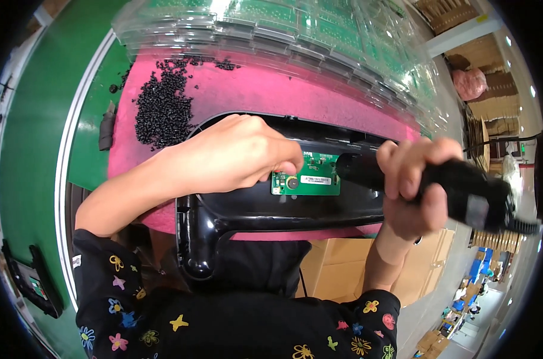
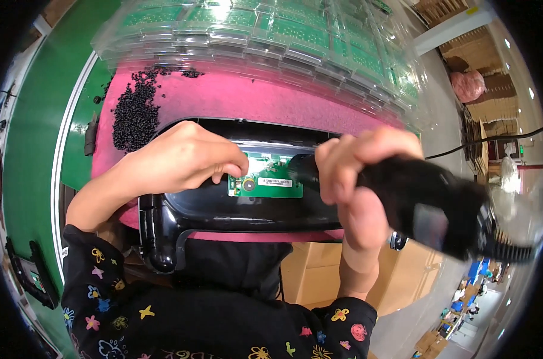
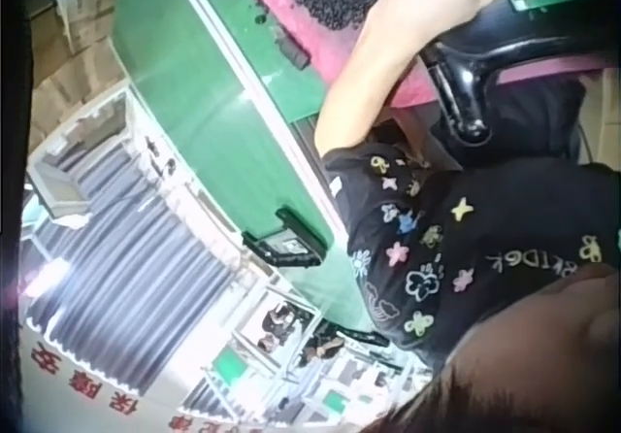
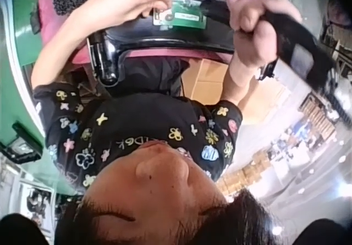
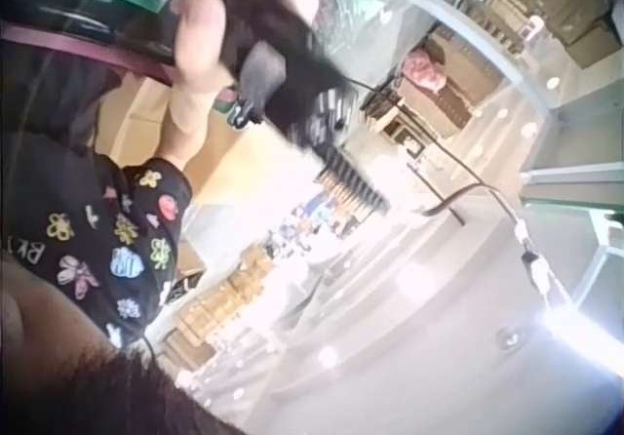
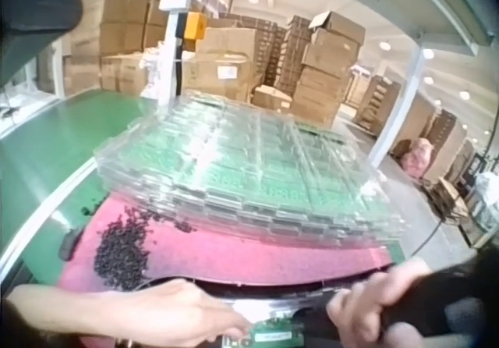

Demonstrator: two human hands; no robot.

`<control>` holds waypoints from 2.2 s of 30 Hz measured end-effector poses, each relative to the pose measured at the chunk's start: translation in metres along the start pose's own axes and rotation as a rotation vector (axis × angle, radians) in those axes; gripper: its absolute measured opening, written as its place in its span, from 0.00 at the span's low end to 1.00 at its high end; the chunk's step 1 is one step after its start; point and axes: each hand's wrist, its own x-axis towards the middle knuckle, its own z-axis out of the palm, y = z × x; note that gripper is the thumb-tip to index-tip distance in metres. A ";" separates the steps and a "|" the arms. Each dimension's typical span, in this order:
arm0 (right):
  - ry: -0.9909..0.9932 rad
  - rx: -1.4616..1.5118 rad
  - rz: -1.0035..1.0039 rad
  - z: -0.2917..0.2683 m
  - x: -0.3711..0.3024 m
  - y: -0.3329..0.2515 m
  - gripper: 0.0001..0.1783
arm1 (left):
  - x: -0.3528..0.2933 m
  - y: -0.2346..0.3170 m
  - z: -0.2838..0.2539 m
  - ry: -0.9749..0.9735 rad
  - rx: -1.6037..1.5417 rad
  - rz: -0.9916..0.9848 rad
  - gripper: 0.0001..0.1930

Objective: Assembling electronic circuit boards into plastic housings using an electric screwdriver and opening shipping boxes with a utility knife.

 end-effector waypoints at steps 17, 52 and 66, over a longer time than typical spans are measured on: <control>0.082 0.310 -0.197 0.044 0.007 -0.023 0.18 | 0.003 0.001 -0.003 0.211 -0.030 0.243 0.09; -0.032 -0.035 0.216 0.050 0.029 0.018 0.20 | -0.005 0.005 -0.002 0.364 -0.029 -0.132 0.07; -0.750 0.230 0.266 0.018 0.063 0.029 0.23 | -0.011 -0.002 -0.005 0.229 -0.050 -0.084 0.08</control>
